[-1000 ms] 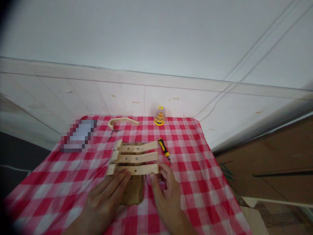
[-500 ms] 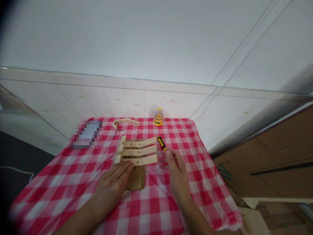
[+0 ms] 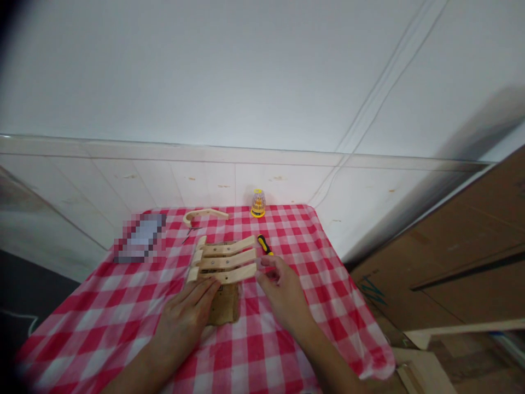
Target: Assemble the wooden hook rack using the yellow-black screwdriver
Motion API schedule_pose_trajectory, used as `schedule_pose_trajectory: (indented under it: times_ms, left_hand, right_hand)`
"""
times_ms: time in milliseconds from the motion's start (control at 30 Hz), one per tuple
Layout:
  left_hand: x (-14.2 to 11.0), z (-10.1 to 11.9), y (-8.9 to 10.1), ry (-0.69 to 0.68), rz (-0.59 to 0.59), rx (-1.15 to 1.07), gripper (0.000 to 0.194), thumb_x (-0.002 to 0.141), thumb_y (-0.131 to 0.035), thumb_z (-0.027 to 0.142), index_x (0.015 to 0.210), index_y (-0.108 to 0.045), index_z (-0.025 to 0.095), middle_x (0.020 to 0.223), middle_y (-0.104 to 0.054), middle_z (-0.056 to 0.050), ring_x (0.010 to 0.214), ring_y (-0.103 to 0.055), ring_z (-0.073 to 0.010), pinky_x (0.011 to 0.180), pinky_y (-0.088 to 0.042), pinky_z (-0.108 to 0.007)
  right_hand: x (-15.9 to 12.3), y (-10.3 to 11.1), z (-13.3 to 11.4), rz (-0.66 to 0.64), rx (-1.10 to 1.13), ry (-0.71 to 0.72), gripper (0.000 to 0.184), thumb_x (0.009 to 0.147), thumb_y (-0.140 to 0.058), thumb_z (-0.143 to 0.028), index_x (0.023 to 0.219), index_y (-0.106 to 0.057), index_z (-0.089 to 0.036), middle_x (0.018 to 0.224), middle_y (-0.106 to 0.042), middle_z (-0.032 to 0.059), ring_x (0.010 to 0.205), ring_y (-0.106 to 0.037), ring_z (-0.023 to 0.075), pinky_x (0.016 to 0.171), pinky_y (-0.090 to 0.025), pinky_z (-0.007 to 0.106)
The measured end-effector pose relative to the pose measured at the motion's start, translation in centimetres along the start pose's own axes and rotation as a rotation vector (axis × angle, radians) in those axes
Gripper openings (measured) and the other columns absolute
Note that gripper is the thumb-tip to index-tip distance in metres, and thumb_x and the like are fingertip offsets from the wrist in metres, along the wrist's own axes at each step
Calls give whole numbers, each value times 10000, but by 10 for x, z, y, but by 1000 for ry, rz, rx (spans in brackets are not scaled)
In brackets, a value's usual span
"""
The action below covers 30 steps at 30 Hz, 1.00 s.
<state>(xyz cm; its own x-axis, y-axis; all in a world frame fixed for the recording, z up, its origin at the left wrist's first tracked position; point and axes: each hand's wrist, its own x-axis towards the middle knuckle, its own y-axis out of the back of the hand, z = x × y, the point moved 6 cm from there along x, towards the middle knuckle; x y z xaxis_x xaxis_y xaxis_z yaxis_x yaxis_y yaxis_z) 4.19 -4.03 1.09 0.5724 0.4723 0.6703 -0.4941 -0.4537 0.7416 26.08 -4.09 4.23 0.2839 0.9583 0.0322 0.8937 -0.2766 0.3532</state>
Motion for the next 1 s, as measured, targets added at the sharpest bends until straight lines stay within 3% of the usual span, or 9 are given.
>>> schedule_pose_trajectory:
  times_ms: [233,533,600,700,800,1000]
  left_hand:
    - [5,2,5,-8,14,46,326,946,-422,35,1126,-689,86,1074,-769,-139,973,-727,-238,872,-606,-345]
    - [5,1,3,-1,-65,50,332,909,-458,27,1116,-712,80,1100,-771,-161,992,-733,-275,881,-608,-389]
    - [5,1,3,-15,-74,47,333,908,-461,35,1124,-711,72,1108,-769,-166,1002,-733,-282,885,-609,-396]
    - [6,1,4,-45,-70,50,329,910,-466,39,1127,-712,70,1100,-772,-159,998,-735,-278,875,-612,-386]
    - [8,2,7,-58,-47,70,329,925,-443,31,1102,-718,60,1072,-778,-155,970,-737,-272,857,-612,-376]
    - [10,2,7,-39,-56,76,319,955,-438,40,1101,-718,82,1088,-778,-138,987,-732,-258,858,-596,-354]
  right_hand:
    - [-2,4,-4,-5,71,-8,317,766,-669,-196,1082,-696,-213,1066,-799,65,746,-732,185,672,-562,323]
    - [-9,16,-2,48,40,-17,322,738,-677,-164,1056,-714,-197,1085,-786,73,739,-713,175,680,-547,313]
    - [-10,17,-2,43,19,-21,305,752,-676,-163,1052,-720,-194,1002,-792,60,723,-710,179,668,-544,311]
    - [-9,15,-2,3,-14,-21,253,790,-657,-170,1030,-735,-195,890,-788,38,724,-715,190,677,-550,315]
    - [-5,10,-2,-22,0,1,217,806,-672,-178,1013,-738,-194,960,-798,58,816,-743,211,736,-570,337]
    - [5,-7,7,-82,150,-29,429,757,-729,-120,1176,-681,-199,943,-814,48,880,-760,228,802,-576,360]
